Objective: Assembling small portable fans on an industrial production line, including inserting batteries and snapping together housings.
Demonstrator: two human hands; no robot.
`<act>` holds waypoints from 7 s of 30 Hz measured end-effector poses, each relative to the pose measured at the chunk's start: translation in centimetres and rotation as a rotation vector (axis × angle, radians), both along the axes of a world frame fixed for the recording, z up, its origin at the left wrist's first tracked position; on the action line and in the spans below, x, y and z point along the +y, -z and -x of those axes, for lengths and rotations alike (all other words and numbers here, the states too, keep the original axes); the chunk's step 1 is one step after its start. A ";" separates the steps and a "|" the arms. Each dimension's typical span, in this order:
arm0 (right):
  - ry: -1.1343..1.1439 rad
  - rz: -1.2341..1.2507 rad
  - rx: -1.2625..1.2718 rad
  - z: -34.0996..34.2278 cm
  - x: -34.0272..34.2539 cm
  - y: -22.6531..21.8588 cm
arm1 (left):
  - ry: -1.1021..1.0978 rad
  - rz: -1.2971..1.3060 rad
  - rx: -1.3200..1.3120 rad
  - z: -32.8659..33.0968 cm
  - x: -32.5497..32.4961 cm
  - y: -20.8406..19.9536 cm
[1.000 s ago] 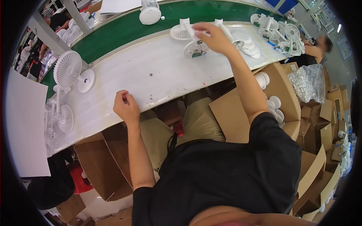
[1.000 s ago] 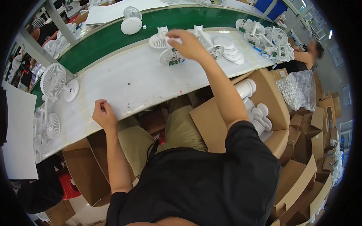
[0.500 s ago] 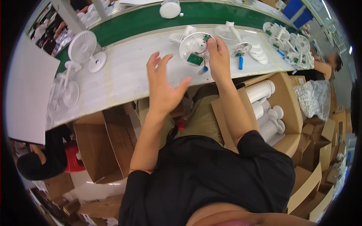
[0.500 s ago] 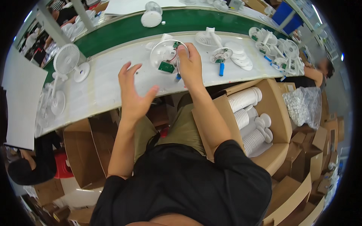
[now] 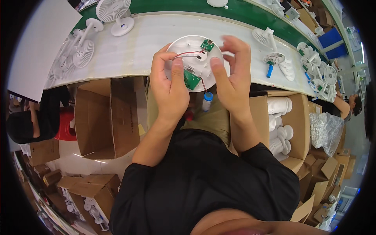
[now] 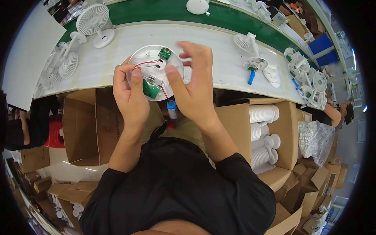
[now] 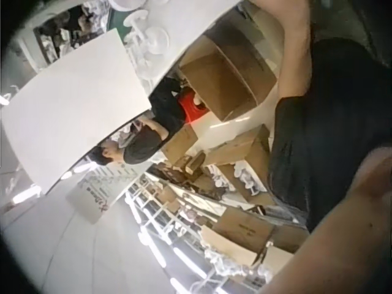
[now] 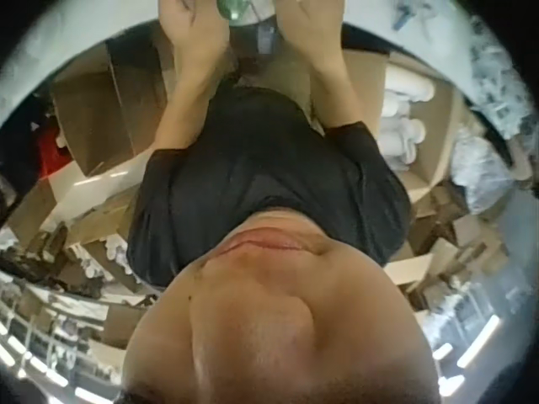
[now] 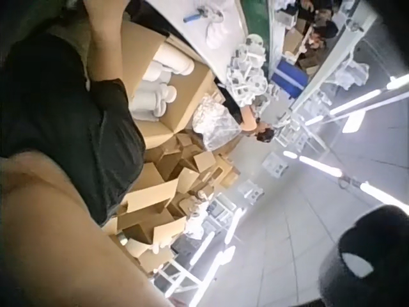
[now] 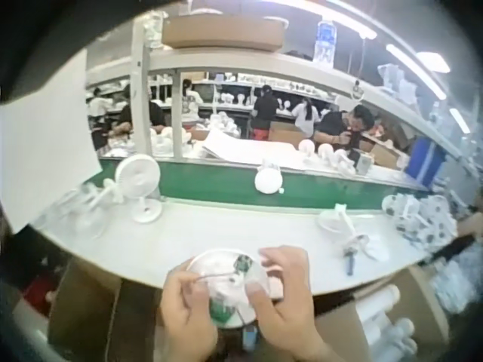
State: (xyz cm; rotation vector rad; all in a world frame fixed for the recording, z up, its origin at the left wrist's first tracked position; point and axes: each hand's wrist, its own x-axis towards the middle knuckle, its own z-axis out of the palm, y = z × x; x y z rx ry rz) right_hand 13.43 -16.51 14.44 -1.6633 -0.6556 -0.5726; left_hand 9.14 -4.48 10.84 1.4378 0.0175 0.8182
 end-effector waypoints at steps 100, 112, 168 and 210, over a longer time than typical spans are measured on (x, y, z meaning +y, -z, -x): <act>0.807 0.698 -0.017 -27.6 -38.5 17.8 | -0.047 -0.269 0.247 3.4 6.7 -2.3; 0.738 0.299 -0.097 -7.1 -24.6 5.3 | 0.046 -0.052 0.185 6.2 0.5 -2.9; -0.240 -0.097 0.351 11.1 2.5 -3.0 | 0.184 0.050 0.281 13.5 5.4 -5.8; -0.979 -0.347 1.157 9.4 4.0 -2.5 | 0.178 -0.398 -0.263 5.8 7.3 -5.7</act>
